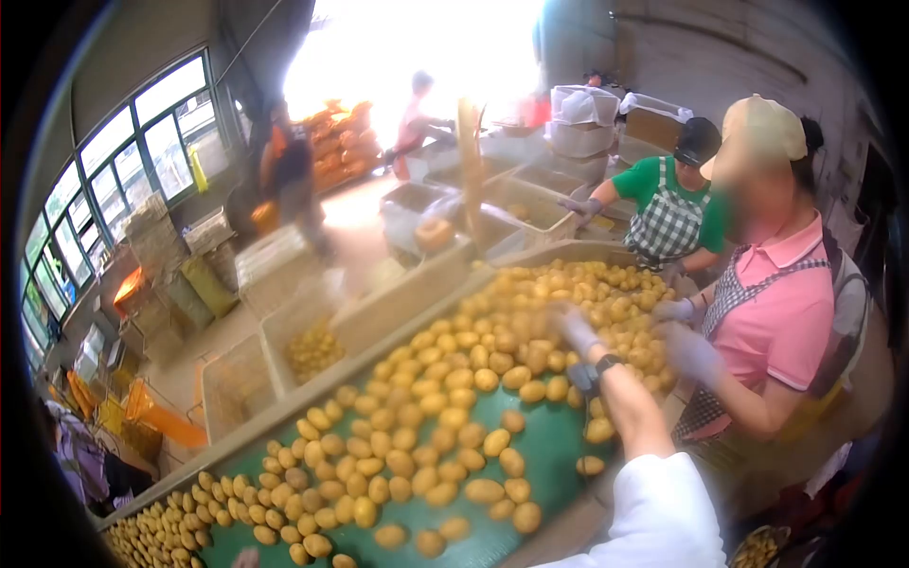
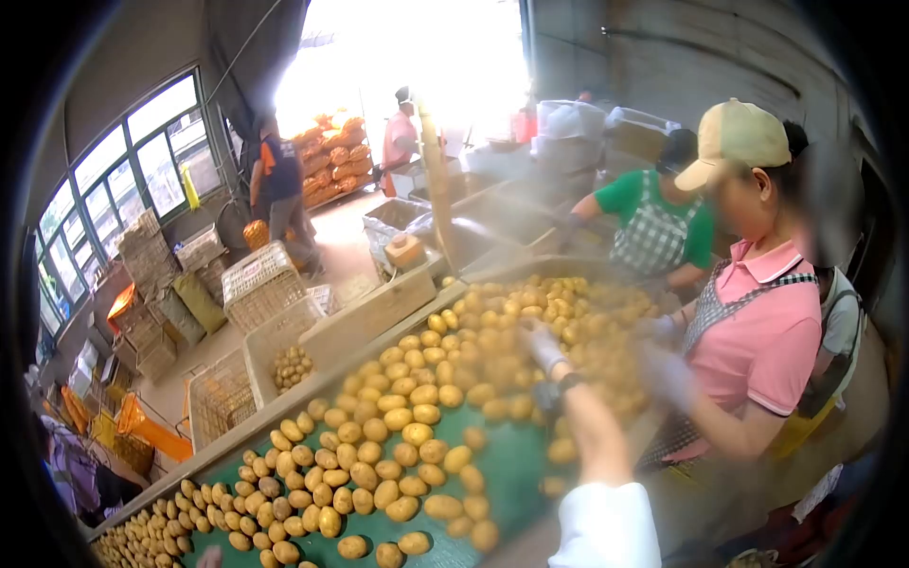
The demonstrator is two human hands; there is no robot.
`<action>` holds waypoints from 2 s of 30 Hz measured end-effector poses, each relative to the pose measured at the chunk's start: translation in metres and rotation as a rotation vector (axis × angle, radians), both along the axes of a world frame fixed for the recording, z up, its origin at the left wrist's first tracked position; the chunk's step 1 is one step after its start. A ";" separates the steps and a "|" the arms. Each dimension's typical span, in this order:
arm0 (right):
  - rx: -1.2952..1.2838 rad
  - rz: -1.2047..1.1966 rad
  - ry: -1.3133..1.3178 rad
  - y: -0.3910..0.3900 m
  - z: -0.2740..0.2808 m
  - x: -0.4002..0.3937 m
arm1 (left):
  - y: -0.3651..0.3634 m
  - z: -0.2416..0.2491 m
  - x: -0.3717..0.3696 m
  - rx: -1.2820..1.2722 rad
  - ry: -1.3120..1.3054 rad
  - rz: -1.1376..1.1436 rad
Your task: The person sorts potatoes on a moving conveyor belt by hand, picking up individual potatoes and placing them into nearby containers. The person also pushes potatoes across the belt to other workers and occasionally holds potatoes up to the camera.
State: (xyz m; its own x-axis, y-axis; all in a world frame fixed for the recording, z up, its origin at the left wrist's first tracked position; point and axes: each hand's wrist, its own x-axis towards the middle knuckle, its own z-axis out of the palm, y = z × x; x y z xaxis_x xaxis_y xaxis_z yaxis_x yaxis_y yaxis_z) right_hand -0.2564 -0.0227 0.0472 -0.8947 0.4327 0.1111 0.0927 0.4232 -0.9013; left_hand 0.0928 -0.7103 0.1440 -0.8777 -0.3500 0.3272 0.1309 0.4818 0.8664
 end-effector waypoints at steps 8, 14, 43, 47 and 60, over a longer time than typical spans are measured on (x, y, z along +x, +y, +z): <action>0.406 0.158 0.119 0.012 -0.025 -0.003 | 0.255 -0.010 -0.362 -0.518 -0.157 -0.822; -0.197 0.248 -0.111 -0.036 0.031 0.029 | 0.360 -0.066 -0.397 -0.858 -0.126 -0.656; -0.109 1.776 -0.563 -0.503 0.103 0.301 | -0.288 -0.032 0.135 -1.256 -1.218 0.378; -0.082 1.267 -0.434 -0.423 0.090 0.252 | -0.199 0.024 0.105 -0.920 -0.721 0.325; 0.581 0.891 0.118 -0.394 0.087 0.148 | 0.057 -0.060 0.070 -0.526 -0.124 -0.582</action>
